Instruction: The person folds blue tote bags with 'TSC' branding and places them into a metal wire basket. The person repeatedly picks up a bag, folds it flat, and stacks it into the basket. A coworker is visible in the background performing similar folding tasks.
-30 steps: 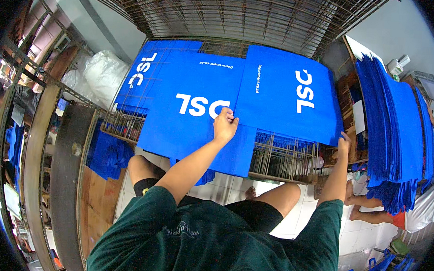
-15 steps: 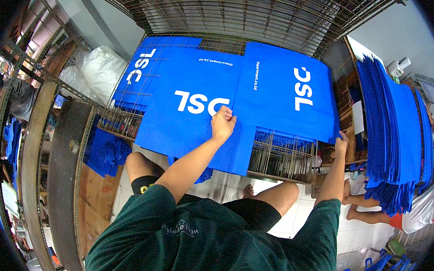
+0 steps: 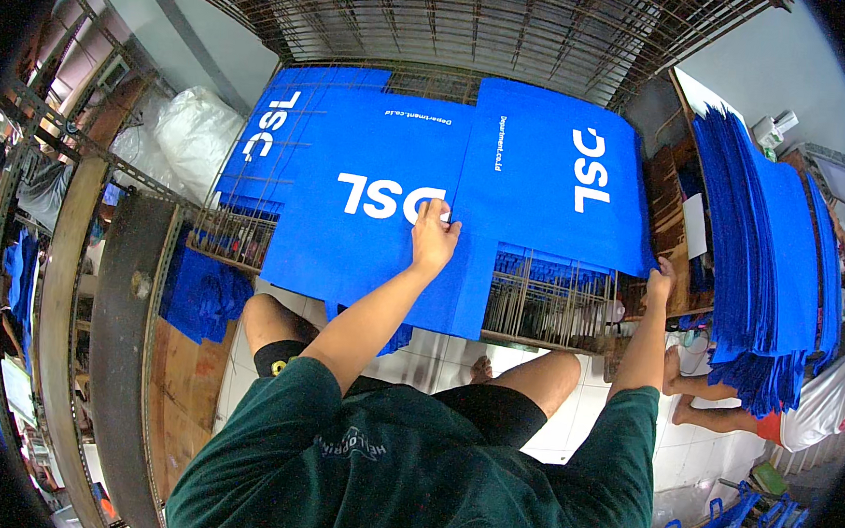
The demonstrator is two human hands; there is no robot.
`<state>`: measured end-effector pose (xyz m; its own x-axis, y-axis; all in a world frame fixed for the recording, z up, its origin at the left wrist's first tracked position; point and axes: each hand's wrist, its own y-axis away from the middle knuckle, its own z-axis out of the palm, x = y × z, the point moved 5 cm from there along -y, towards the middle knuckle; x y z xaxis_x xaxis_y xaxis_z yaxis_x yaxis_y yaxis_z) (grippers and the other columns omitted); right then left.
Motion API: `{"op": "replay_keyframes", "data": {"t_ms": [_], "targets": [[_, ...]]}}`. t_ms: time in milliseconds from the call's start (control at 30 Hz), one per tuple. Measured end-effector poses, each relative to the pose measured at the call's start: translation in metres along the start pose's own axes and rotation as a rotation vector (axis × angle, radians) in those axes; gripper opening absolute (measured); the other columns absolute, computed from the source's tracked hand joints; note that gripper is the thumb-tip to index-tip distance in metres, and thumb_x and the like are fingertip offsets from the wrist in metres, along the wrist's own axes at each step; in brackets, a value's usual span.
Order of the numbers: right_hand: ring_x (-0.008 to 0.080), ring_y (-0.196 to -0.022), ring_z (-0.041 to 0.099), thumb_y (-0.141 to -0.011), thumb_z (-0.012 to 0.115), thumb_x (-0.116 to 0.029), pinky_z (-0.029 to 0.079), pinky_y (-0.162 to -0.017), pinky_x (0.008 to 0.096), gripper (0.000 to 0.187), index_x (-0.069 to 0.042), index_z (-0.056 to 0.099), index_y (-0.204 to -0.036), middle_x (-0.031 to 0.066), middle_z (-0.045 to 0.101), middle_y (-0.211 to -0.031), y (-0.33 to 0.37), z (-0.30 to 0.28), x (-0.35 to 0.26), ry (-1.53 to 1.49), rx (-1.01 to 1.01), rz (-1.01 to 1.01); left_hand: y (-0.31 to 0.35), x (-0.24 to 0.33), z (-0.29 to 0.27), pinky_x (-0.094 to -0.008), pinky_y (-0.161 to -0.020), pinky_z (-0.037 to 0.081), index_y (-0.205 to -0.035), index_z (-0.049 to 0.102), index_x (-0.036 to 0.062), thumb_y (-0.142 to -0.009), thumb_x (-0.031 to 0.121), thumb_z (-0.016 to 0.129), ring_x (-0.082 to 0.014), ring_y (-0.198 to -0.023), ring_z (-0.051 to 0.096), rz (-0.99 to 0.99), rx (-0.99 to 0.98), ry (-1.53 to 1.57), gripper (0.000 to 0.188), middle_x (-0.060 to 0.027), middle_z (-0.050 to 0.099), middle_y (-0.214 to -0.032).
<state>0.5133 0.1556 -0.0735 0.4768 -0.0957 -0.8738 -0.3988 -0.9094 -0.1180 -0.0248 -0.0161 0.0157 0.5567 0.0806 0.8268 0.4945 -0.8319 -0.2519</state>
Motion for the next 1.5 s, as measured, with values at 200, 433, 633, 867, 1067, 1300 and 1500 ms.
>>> {"op": "replay_keyframes", "data": {"t_ms": [200,433,633,867,1067,1300,1500], "targets": [[0.0226,-0.094,0.058,-0.076,0.050,0.008,0.045,-0.081,0.0317,0.038,0.000,0.055,-0.113,0.0142,0.060,-0.105,-0.012,0.002,0.018,0.110,-0.021,-0.072,0.002,0.004,-0.003,-0.0376,-0.059,0.051,-0.100,0.040,0.0037,-0.068,0.003,0.072,-0.0246,-0.066,0.063,-0.034,0.023,0.004,0.045,-0.0129,0.045,-0.100],[0.0257,-0.107,0.054,-0.079,0.051,0.006,0.041,-0.089,0.0335,0.037,-0.001,0.055,-0.115,0.0156,0.056,-0.116,-0.025,-0.003,0.041,0.066,-0.029,-0.001,0.002,0.002,0.006,-0.0375,-0.059,0.051,-0.100,0.040,0.0039,-0.068,0.001,0.071,-0.0252,-0.064,0.062,0.010,0.017,-0.002,0.044,-0.0129,0.045,-0.098],[0.0288,-0.107,0.054,-0.081,0.056,0.001,0.042,-0.090,0.0364,0.034,-0.004,0.056,-0.115,0.0165,0.056,-0.118,-0.012,-0.013,0.027,0.185,0.005,0.018,0.001,0.006,0.008,-0.0379,-0.058,0.050,-0.100,0.042,0.0041,-0.068,0.002,0.071,-0.0248,-0.062,0.061,0.019,-0.015,-0.019,0.043,-0.0121,0.047,-0.095],[0.0259,-0.100,0.056,-0.083,0.063,-0.019,0.043,-0.085,0.0365,0.032,-0.002,0.059,-0.110,0.0151,0.061,-0.106,0.028,-0.004,-0.025,0.143,0.105,0.090,0.004,0.010,-0.006,-0.0423,-0.065,0.049,-0.102,0.043,0.0054,-0.069,0.011,0.072,-0.0314,-0.078,0.058,0.024,-0.011,-0.106,0.044,-0.0137,0.050,-0.098],[0.0283,-0.094,0.057,-0.082,0.065,-0.024,0.042,-0.086,0.0359,0.035,0.002,0.060,-0.106,0.0160,0.062,-0.100,0.101,-0.031,-0.071,0.027,0.222,-0.141,0.024,0.035,-0.059,-0.0389,-0.061,0.047,-0.097,0.049,0.0048,-0.070,0.026,0.074,-0.0283,-0.072,0.057,0.136,-0.027,-0.072,0.043,-0.0119,0.054,-0.095],[0.0344,-0.109,0.047,-0.085,0.059,-0.029,0.036,-0.094,0.0416,0.040,-0.002,0.055,-0.114,0.0182,0.054,-0.114,0.222,-0.036,-0.104,0.305,0.217,-0.228,0.106,0.010,-0.180,-0.0295,-0.044,0.039,-0.088,0.051,0.0040,-0.065,0.014,0.079,-0.0160,-0.051,0.047,0.481,0.065,-0.135,0.038,-0.0090,0.053,-0.081],[0.0343,-0.105,0.049,-0.086,0.058,-0.029,0.038,-0.092,0.0412,0.036,-0.005,0.057,-0.114,0.0167,0.054,-0.112,0.234,-0.022,-0.089,0.413,0.285,-0.145,0.207,-0.103,-0.280,-0.0393,-0.061,0.043,-0.090,0.051,0.0031,-0.066,0.027,0.076,-0.0321,-0.077,0.054,0.425,-0.339,-0.386,0.042,-0.0149,0.051,-0.089]]}}
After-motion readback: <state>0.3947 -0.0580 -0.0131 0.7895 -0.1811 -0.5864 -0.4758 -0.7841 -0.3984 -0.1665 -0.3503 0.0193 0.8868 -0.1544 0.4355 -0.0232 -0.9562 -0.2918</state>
